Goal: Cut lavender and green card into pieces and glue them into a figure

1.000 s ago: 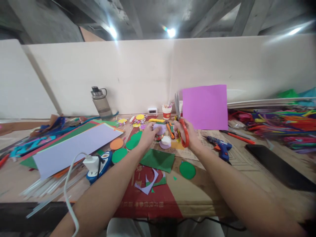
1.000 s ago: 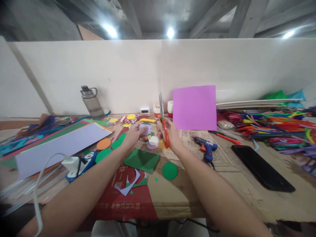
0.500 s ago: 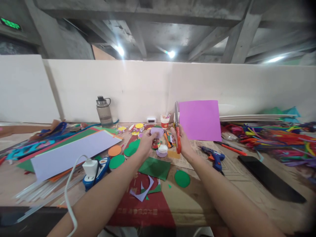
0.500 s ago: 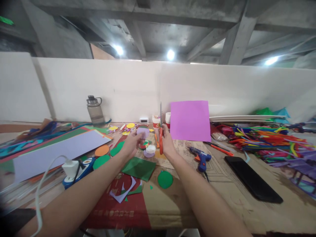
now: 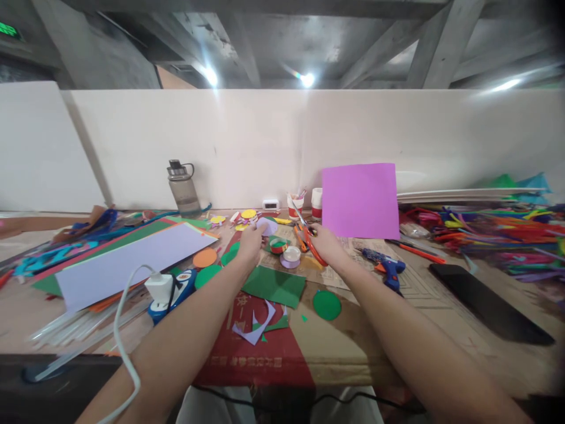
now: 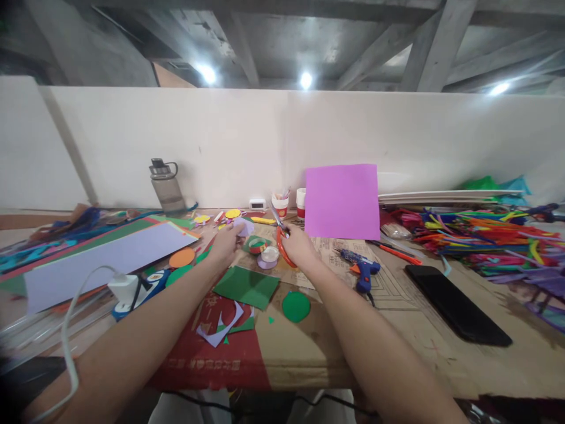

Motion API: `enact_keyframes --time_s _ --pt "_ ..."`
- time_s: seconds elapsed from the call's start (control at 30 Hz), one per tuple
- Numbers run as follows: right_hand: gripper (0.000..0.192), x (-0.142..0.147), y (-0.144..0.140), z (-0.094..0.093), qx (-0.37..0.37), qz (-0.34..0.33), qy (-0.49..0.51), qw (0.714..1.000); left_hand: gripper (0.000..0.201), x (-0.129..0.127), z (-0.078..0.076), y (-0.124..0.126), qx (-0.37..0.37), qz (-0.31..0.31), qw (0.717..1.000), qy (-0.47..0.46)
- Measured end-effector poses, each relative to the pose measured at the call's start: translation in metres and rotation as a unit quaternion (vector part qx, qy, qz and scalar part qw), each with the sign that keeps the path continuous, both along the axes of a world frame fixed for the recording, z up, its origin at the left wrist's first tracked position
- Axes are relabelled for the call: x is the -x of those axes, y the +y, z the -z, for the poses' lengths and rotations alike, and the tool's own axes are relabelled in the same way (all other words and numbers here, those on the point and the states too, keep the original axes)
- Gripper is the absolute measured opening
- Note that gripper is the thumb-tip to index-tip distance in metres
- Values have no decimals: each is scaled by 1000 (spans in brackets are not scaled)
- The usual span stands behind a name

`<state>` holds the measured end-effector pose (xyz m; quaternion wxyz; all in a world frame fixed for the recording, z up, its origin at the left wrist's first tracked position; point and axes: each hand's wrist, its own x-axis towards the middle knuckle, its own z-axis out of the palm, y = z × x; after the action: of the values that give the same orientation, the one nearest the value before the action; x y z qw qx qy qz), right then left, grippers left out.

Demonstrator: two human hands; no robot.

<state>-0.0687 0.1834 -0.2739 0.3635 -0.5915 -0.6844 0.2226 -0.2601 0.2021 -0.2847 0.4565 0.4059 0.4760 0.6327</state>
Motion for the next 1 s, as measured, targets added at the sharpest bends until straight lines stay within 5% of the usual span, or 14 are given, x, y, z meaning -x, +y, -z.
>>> enact_keyframes --time_s 0.13,0.27,0.6,0.83,1.0 --pt "36 2 -8 1 32 8 -203 979 14 2 -4 -2 -7 -36 999 -28" --pt "40 7 -11 5 56 18 -293 954 13 2 -4 -1 -6 -44 998 -37" --pt "39 2 -12 -1 27 -11 -266 964 16 6 -18 -2 -115 -115 983 -87" --pt "35 2 -15 -8 -3 -122 -271 955 16 39 -56 -4 -236 -214 937 -140" --pt "51 0 -25 -17 16 -218 -294 930 18 49 -68 -10 -248 -216 922 -204"
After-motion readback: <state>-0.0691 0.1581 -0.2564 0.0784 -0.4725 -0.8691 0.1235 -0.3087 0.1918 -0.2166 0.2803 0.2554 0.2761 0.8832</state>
